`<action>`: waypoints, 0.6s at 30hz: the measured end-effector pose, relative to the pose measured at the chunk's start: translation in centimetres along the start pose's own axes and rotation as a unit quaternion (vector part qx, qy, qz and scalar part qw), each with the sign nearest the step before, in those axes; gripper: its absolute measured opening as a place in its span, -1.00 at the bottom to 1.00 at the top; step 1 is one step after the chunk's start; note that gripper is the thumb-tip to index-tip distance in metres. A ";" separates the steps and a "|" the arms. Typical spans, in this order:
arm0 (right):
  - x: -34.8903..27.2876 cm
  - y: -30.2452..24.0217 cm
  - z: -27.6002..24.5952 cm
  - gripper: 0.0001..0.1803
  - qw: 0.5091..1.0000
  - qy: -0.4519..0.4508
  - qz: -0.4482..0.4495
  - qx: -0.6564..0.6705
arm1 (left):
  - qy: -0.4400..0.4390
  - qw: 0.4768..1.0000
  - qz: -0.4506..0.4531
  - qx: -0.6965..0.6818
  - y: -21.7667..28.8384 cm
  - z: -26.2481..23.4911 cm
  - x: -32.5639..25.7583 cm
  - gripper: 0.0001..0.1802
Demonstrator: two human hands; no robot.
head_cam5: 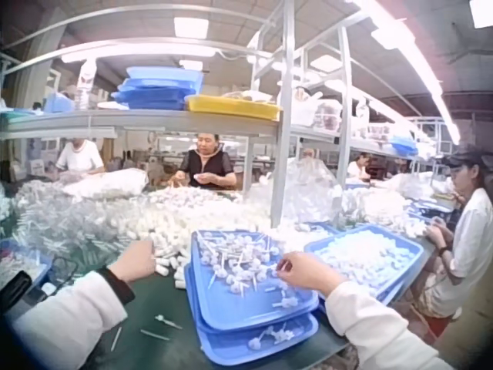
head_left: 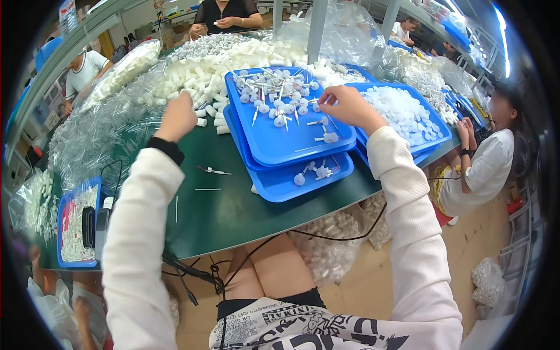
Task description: The person repeatedly picks up small white cylindrical components and clear plastic tubes from a green workbench. They insert the white components into the tubes by hand, then place the assembled units into blue trays. The process is repetitive and performed one at a time.
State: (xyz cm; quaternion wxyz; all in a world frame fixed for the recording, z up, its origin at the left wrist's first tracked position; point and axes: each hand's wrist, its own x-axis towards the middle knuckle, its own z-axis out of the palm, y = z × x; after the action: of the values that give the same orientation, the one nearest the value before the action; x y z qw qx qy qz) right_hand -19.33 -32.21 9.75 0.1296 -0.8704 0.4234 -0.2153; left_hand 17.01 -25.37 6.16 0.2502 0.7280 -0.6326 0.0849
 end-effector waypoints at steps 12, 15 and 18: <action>3.8 -4.0 4.9 -0.81 0.997 0.037 -0.048 -0.052 | -0.170 0.913 0.014 -0.370 12.7 -15.5 -19.8 -0.89; 1.9 -5.7 3.2 -0.79 0.997 0.016 0.065 0.035 | -0.168 0.833 -0.074 -0.521 12.2 -13.1 -22.4 -0.83; -0.6 -5.0 2.6 -0.77 0.980 0.188 -0.007 0.059 | -0.137 0.724 -0.147 -0.660 13.2 -10.2 -22.9 -0.75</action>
State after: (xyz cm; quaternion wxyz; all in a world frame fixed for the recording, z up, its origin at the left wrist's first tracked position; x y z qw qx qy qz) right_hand -15.01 -28.59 9.35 0.0977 -0.8078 0.4208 -0.4009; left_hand 2.00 -1.42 8.30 0.5874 0.4662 -0.4412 -0.4928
